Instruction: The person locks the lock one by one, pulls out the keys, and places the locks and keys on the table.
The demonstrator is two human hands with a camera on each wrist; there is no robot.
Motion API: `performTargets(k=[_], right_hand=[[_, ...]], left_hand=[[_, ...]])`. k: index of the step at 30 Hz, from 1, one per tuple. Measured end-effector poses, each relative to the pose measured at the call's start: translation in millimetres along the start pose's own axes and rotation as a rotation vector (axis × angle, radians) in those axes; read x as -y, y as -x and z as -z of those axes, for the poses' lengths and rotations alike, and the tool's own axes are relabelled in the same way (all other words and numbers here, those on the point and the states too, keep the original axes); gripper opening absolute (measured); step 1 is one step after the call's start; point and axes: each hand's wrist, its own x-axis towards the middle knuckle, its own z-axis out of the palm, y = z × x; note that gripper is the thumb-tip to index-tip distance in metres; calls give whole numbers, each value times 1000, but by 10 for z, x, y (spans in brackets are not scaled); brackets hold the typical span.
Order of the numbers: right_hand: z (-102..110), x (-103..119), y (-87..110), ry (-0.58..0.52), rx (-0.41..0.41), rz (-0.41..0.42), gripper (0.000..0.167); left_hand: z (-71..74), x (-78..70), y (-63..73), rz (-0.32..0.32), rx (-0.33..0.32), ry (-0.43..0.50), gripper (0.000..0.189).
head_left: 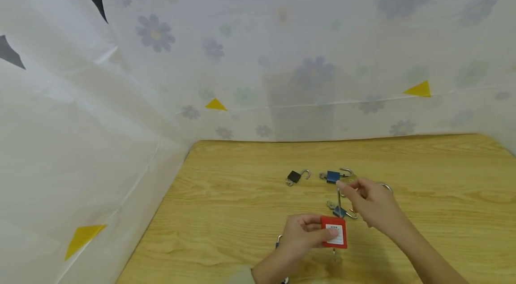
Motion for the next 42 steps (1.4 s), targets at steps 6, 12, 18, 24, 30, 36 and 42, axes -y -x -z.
performTargets(k=[6,12,18,24,30,36,42], right_hand=[[-43,89,-72,137,21,75,29],[-91,79,-72,23,-12,158,18],[-115,44,-64,-110,-38,235,14],[-176,11,-26,-171,-59,313,10],[-248,1,14,-194,-66,318,10],[-291,-36,28,-207,-80,315,9],[-248,-30,30,-184,-61,240,14]], left_hand=[[-62,-6,42,-4,39,3,25],[-86,-14,87,36,34,13,24],[-77,-29,109,20,42,14,24],[-72,-67,107,-2,25,23,25],[-45,-72,88,-28,27,26,26],[-27,-61,85,-7,31,20,25],[-28,-55,79,3,38,17,25]])
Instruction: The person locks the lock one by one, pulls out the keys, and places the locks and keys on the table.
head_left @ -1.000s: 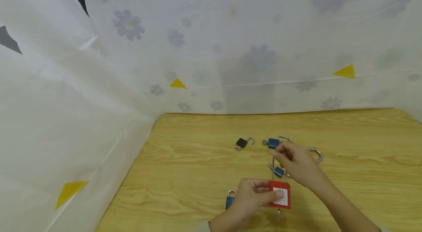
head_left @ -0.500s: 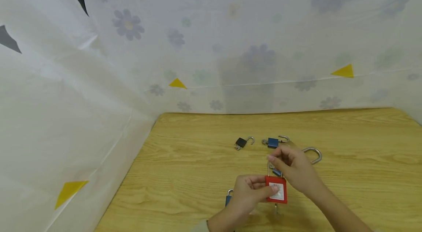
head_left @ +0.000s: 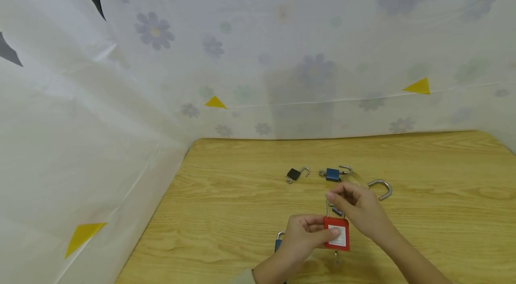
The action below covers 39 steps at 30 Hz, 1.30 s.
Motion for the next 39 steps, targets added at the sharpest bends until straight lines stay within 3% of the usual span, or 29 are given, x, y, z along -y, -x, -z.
performTargets(k=[4,6,8,10,13,15,18,20,23,32,39], right_hand=[[58,18,-18,38,-55,-85,28],[66,-13,-18,-20,-94,-128,34],[58,-86,-7,-152,-90,-211,40],[30,-195,22,-328,-48,-311,42],[-16,-379,110,-538,81,-487,43],[-40,-493,197,-642,190,-526,42],[-74,-620,320,-812,355,-496,36],[-104,-680,378,-958,460,-432,35],[-150,-712,429,-1107,558,-363,37],[-218,-719,519,-1186,588,-310,35],[-286,-704,557,-1104,574,-327,22]], left_hand=[[-11,-6,-19,6,-29,-19,24],[-17,-8,-27,4,-50,-36,24],[-15,-23,-23,4,-66,-37,24],[-7,-37,-23,2,-74,-27,24],[12,-53,-28,-12,-71,-14,25],[25,-53,-39,-16,-71,-25,25],[47,-40,-60,-14,-81,-51,25],[63,-28,-77,-10,-87,-65,25],[81,-14,-108,-11,-93,-69,25],[109,-6,-141,-12,-126,-49,27],[107,-20,-139,-22,-127,-53,28]])
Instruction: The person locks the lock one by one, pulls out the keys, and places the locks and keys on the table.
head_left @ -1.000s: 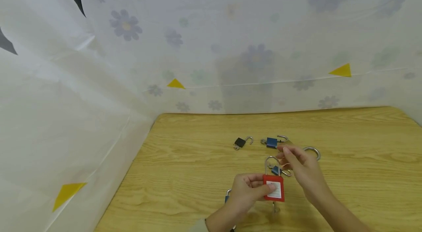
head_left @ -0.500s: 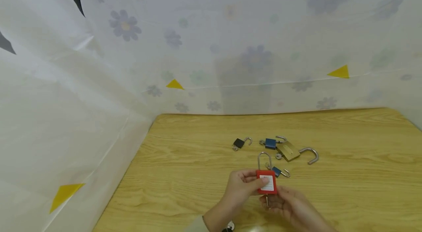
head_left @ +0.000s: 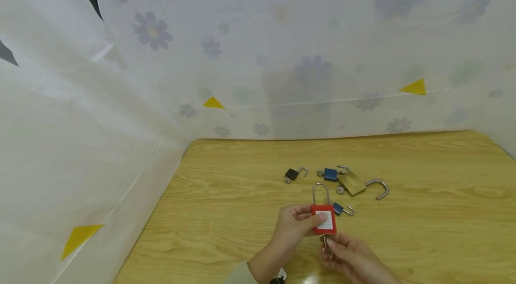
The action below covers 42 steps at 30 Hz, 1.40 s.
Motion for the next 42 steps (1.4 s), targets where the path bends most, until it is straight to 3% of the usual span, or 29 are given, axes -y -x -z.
performTargets(k=[5,12,18,25,34,42], right_hand=[[-82,14,-4,104,-143,-14,12],[-255,34,-11,453,-522,-28,15],[-370,39,-45,501,-701,-39,23],[-395,26,-62,496,-788,-75,26],[-396,30,-45,550,-795,-96,26],[-399,14,-45,525,-840,-102,26]], left_hand=[[-9,-1,-3,-12,12,12,28],[-6,2,-2,-10,5,18,29],[-2,1,5,-15,9,29,29],[-6,4,3,-29,19,36,30],[-18,-8,-11,15,-3,27,27],[-49,8,-7,0,-28,40,25]])
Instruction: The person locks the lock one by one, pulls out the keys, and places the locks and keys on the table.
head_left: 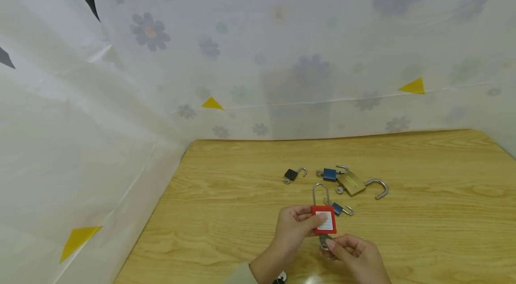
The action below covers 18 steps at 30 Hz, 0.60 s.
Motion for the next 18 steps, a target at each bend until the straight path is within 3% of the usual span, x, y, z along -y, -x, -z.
performTargets(k=[6,18], right_hand=[[18,-18,7,-22,8,10,27],[-25,2,52,7,-97,-2,21]], left_hand=[[-20,13,-4,-9,-2,-6,25],[-58,-9,-3,-4,11,-12,25]])
